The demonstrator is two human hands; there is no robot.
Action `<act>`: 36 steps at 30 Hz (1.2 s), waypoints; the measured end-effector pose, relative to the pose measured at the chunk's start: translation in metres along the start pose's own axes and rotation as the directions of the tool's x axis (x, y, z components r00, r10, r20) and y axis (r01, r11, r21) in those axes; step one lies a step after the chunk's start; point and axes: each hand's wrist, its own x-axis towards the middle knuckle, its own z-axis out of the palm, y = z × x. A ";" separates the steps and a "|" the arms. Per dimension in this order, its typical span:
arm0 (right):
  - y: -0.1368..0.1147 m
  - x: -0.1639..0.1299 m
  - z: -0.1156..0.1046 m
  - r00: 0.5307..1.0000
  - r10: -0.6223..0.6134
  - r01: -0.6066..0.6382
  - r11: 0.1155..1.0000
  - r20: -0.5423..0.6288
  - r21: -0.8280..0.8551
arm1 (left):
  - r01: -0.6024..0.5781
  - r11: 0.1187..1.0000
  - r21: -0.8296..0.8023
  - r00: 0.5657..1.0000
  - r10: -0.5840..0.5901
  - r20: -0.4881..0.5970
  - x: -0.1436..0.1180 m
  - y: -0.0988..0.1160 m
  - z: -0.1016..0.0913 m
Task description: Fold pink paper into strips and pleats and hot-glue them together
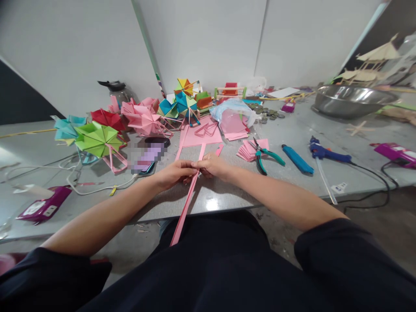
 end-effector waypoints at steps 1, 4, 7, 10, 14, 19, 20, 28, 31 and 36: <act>0.001 0.001 0.000 1.000 0.002 -0.002 1.000 -0.007 0.017 | 0.000 1.000 -0.006 1.000 0.000 -0.005 0.000 0.000 0.000; 0.004 0.005 -0.001 1.000 -0.009 0.010 0.996 -0.021 0.084 | 0.015 0.999 -0.045 0.999 -0.017 -0.042 0.000 -0.001 0.001; 0.006 0.007 -0.002 1.000 -0.004 0.005 0.995 -0.009 0.097 | 0.031 0.998 -0.056 0.997 -0.035 -0.074 0.000 0.001 0.004; 0.006 0.007 -0.002 1.000 0.007 -0.005 0.994 -0.020 0.107 | 0.044 0.997 -0.062 0.995 -0.049 -0.081 -0.002 0.005 0.006; 0.002 0.004 -0.002 0.999 -0.010 0.017 0.989 -0.047 0.147 | 0.046 0.990 -0.135 0.991 -0.063 -0.122 -0.003 0.007 0.008; -0.003 -0.001 -0.003 0.998 -0.052 0.055 0.996 -0.036 0.074 | -0.029 0.958 -0.287 0.963 -0.050 -0.264 0.000 0.005 0.005; -0.003 -0.002 -0.003 0.998 -0.058 0.059 0.997 -0.029 0.056 | -0.052 0.948 -0.315 0.955 -0.045 -0.293 0.001 0.004 0.004; -0.007 -0.007 -0.002 0.991 -0.054 0.043 0.995 0.120 0.088 | -0.141 0.886 -0.441 0.956 0.006 -0.294 0.003 0.001 -0.006; -0.006 -0.007 -0.004 0.994 -0.064 0.057 0.996 0.094 0.075 | -0.173 0.877 -0.449 0.949 0.027 -0.313 0.002 0.000 -0.005; -0.008 -0.008 -0.006 0.987 -0.154 0.153 0.988 0.049 0.021 | -0.195 0.875 -0.444 0.943 0.043 -0.330 0.001 0.001 -0.002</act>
